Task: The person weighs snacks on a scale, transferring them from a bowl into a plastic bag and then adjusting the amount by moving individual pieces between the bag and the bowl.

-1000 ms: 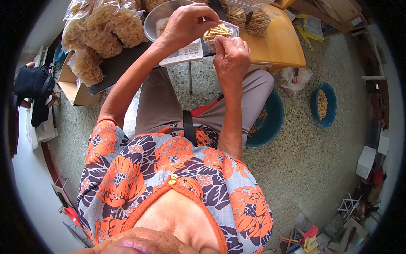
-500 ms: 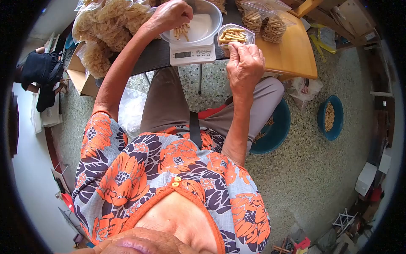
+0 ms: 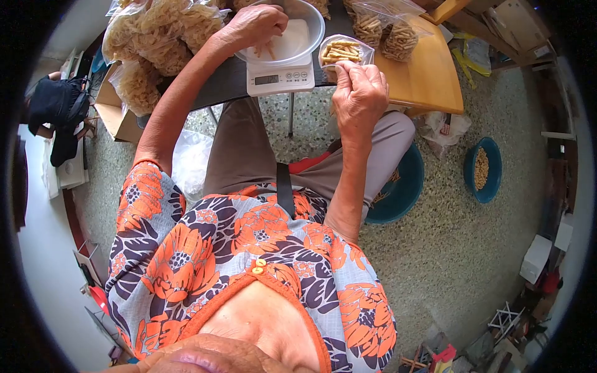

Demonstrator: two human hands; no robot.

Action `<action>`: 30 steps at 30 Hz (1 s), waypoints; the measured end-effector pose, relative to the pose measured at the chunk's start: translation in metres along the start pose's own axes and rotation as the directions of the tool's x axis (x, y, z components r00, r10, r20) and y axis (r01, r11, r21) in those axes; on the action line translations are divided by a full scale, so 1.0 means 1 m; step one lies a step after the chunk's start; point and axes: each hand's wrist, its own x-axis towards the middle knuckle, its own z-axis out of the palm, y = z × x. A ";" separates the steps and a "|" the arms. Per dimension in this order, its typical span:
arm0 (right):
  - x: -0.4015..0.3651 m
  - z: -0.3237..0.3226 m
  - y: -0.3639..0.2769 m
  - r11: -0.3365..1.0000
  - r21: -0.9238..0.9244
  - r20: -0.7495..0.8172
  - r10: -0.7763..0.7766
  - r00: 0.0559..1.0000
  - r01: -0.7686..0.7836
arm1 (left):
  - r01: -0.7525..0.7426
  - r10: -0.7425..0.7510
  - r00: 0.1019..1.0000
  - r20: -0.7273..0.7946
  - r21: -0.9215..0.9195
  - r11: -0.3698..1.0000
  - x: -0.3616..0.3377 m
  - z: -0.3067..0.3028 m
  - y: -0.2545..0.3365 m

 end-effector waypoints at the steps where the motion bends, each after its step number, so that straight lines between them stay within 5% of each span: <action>1: 0.000 0.000 0.001 1.000 0.009 0.000 0.001 1.000 -0.001 | 0.034 -0.039 0.998 -0.052 -0.104 0.994 -0.002 -0.002 0.001; 6: -0.001 0.000 0.001 1.000 0.002 -0.001 -0.007 1.000 0.007 | -0.010 -0.028 0.991 -0.132 -0.283 0.959 -0.014 -0.013 -0.005; 9: -0.001 0.001 0.000 1.000 -0.005 0.004 -0.006 1.000 0.006 | 0.034 -0.059 0.989 -0.134 -0.182 0.983 -0.012 -0.008 -0.001; 11: -0.001 0.000 -0.001 1.000 -0.017 0.005 -0.008 1.000 0.008 | 0.072 -0.072 0.997 -0.001 -0.057 0.996 -0.011 -0.010 0.000; 14: 0.001 -0.001 -0.002 1.000 -0.019 0.006 -0.020 1.000 0.020 | -0.004 0.003 0.996 -0.090 -0.007 1.000 -0.006 -0.001 0.000; 22: -0.001 0.000 -0.001 1.000 -0.011 0.008 -0.004 1.000 0.004 | -0.052 0.055 0.997 -0.047 0.061 0.997 -0.004 0.000 -0.002; 25: -0.001 0.000 -0.001 1.000 -0.026 0.017 0.002 1.000 -0.002 | -0.073 0.030 0.976 -0.214 -0.196 0.978 -0.007 -0.008 -0.001; 26: -0.001 0.000 -0.001 1.000 -0.023 0.013 -0.001 1.000 0.001 | -0.008 -0.121 0.983 -0.140 -0.687 0.727 -0.006 -0.011 0.001; 27: -0.001 0.001 -0.001 1.000 -0.016 0.015 0.001 1.000 -0.001 | 0.055 -0.210 0.978 0.001 -0.966 0.252 -0.006 -0.013 0.004; 28: 0.000 0.001 -0.001 1.000 -0.010 0.016 0.004 1.000 -0.004 | 0.099 -0.209 0.964 0.166 -0.949 -0.300 -0.006 -0.016 0.007; 30: 0.001 0.001 -0.002 1.000 -0.009 0.013 0.000 1.000 0.000 | 0.091 -0.157 0.972 0.174 -0.897 -0.432 -0.008 -0.018 0.018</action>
